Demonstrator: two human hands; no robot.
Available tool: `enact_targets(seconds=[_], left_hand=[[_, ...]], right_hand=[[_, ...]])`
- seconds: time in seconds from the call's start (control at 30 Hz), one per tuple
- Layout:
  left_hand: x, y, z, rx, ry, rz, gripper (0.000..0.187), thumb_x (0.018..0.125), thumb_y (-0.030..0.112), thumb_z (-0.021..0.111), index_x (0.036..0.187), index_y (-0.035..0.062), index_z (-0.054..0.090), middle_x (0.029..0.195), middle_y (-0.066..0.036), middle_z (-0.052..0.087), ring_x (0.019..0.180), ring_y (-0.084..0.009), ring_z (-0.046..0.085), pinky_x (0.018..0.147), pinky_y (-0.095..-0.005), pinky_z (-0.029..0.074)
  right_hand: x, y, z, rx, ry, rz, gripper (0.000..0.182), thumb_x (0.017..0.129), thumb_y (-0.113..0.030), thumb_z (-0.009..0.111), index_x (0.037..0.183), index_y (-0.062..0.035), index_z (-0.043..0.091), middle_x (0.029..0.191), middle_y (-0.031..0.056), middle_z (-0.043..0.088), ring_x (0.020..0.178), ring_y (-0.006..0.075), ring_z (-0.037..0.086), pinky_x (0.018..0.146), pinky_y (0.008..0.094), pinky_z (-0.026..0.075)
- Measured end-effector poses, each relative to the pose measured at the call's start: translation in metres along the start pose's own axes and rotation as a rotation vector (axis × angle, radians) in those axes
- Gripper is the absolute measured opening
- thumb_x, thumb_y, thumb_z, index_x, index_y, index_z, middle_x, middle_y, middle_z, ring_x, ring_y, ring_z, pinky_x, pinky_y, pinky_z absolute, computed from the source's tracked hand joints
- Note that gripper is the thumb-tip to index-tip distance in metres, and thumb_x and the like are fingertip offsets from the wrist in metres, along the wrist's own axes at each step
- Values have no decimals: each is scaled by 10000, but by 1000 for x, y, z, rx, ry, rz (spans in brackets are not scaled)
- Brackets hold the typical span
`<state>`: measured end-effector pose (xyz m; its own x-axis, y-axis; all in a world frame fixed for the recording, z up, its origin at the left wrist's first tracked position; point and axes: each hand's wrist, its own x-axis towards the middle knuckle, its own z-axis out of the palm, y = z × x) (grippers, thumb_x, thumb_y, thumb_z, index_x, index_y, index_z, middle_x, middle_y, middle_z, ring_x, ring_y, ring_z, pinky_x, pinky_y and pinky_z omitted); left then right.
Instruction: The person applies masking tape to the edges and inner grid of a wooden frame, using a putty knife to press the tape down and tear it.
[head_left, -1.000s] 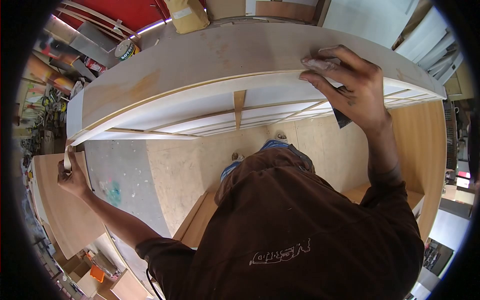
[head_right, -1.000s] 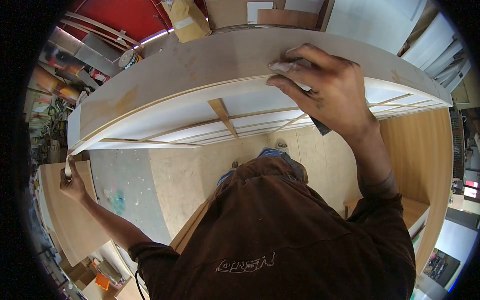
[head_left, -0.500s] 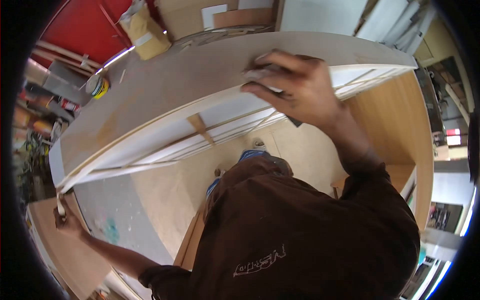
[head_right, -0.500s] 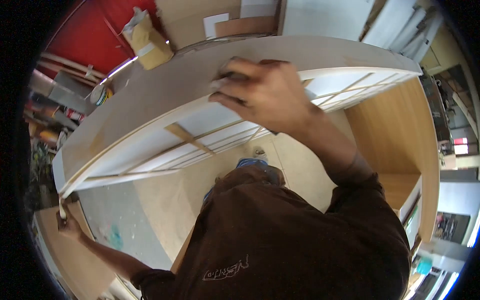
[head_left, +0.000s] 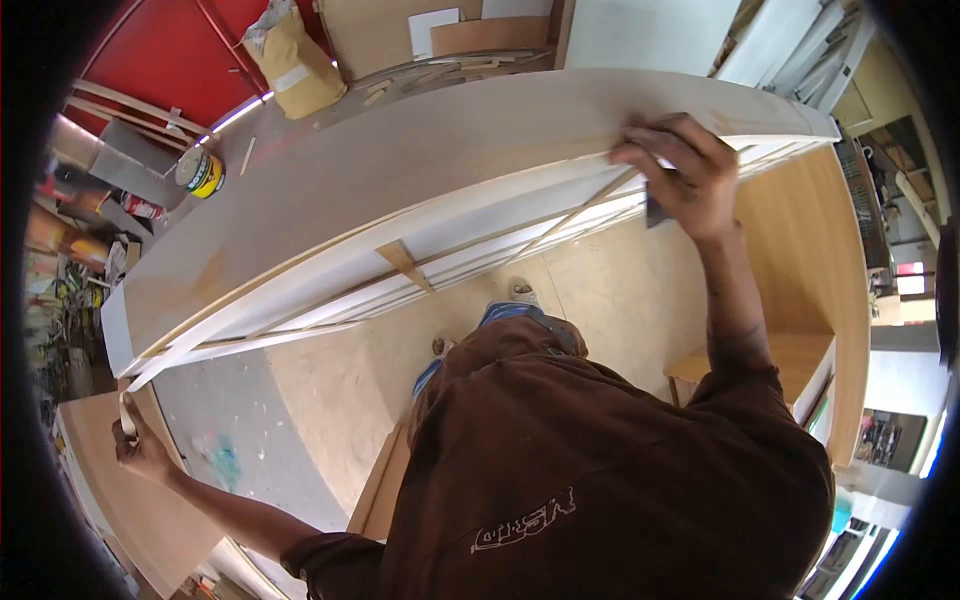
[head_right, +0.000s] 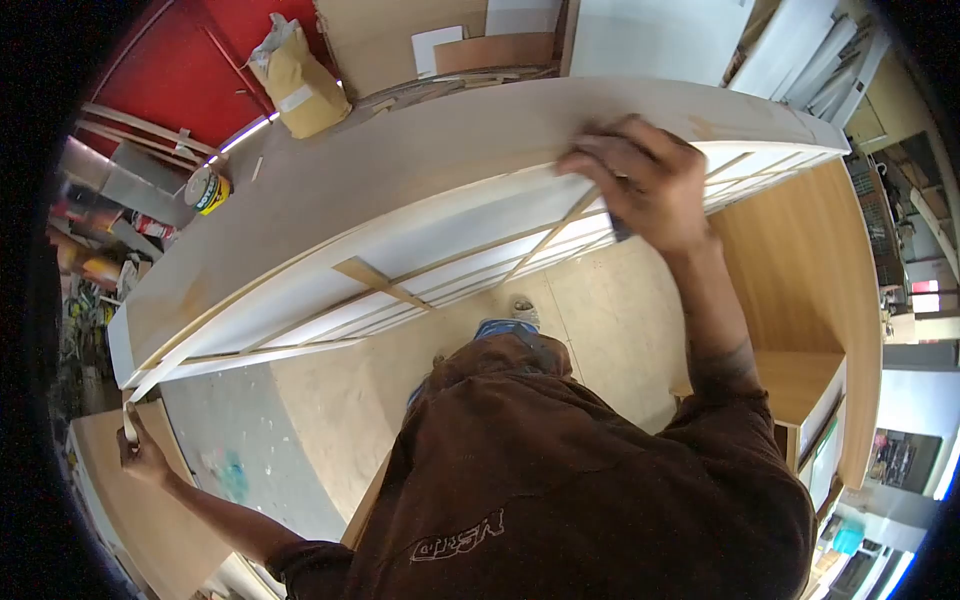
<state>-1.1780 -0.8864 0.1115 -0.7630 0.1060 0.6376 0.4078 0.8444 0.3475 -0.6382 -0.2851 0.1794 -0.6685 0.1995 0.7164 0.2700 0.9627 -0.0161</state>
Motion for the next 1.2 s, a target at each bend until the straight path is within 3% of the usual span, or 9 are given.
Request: enact_targets(seconds=[0.1, 0.17, 0.27, 0.33, 0.47, 0.53, 0.73, 0.97, 1.2], left_hand=[[-2, -2, -1, -16, 75, 153, 453, 939, 437, 846, 783, 29, 726, 645, -7, 612, 595, -104, 512, 574, -314, 438], [-2, 7, -5, 94, 42, 55, 424, 932, 412, 853, 786, 39, 714, 644, -19, 620, 589, -112, 523, 570, -320, 440], [-6, 22, -8, -23, 104, 204, 375, 920, 360, 868, 786, 47, 710, 630, -35, 607, 569, -105, 506, 552, -325, 427], [-7, 37, -11, -33, 137, 233, 375, 905, 344, 884, 761, 46, 706, 615, -29, 597, 557, -91, 488, 544, -311, 417], [-10, 55, -11, -149, 176, 173, 400, 850, 364, 932, 734, 37, 732, 581, 23, 573, 524, -63, 459, 534, -276, 389], [-9, 54, -11, -128, 182, 181, 394, 846, 365, 935, 740, 38, 741, 576, 25, 563, 522, -58, 450, 530, -270, 381], [-10, 53, -3, -41, 183, 159, 396, 814, 384, 955, 787, 28, 784, 560, 46, 558, 474, -51, 413, 525, -244, 367], [-12, 59, 3, -87, 197, 127, 412, 799, 401, 962, 859, 18, 821, 665, 20, 725, 523, -51, 589, 572, -225, 454], [-10, 62, 3, -134, 199, 130, 414, 800, 356, 967, 943, -10, 836, 738, -8, 772, 551, -51, 625, 566, -219, 471]], right_hand=[[-14, 20, -19, -66, -39, 44, 175, 814, -26, 842, 966, -111, 828, 960, 37, 772, 879, 219, 754, 764, 361, 626], [-31, 40, -29, -74, -67, 156, 171, 836, -32, 832, 993, -100, 824, 1016, 62, 771, 928, 239, 746, 802, 363, 605], [-50, 69, -39, -187, -76, 203, 101, 927, -69, 807, 1028, -61, 813, 1052, 89, 759, 1008, 261, 724, 870, 359, 577], [-47, 63, -44, -215, -83, 182, 121, 942, -73, 799, 1060, -50, 808, 1064, 109, 754, 970, 259, 740, 815, 355, 587], [-17, 5, -28, -61, -47, 268, 161, 905, 18, 797, 1063, -16, 798, 1058, 115, 748, 1011, 248, 732, 843, 355, 596], [-2, -24, -21, 28, -69, 35, 214, 853, 49, 835, 1056, -3, 796, 1054, 124, 745, 974, 250, 744, 791, 351, 606], [42, -109, 21, 291, -18, -172, 321, 751, 20, 919, 1048, 4, 798, 1042, 127, 737, 864, 244, 760, 652, 326, 586], [79, -170, 66, 344, -2, -180, 330, 783, -119, 922, 1083, -49, 803, 1068, 67, 730, 798, 194, 742, 657, 314, 585], [97, -202, 95, 371, -47, -154, 272, 830, -211, 898, 1061, -92, 819, 1043, 23, 732, 736, 176, 731, 631, 316, 575]])
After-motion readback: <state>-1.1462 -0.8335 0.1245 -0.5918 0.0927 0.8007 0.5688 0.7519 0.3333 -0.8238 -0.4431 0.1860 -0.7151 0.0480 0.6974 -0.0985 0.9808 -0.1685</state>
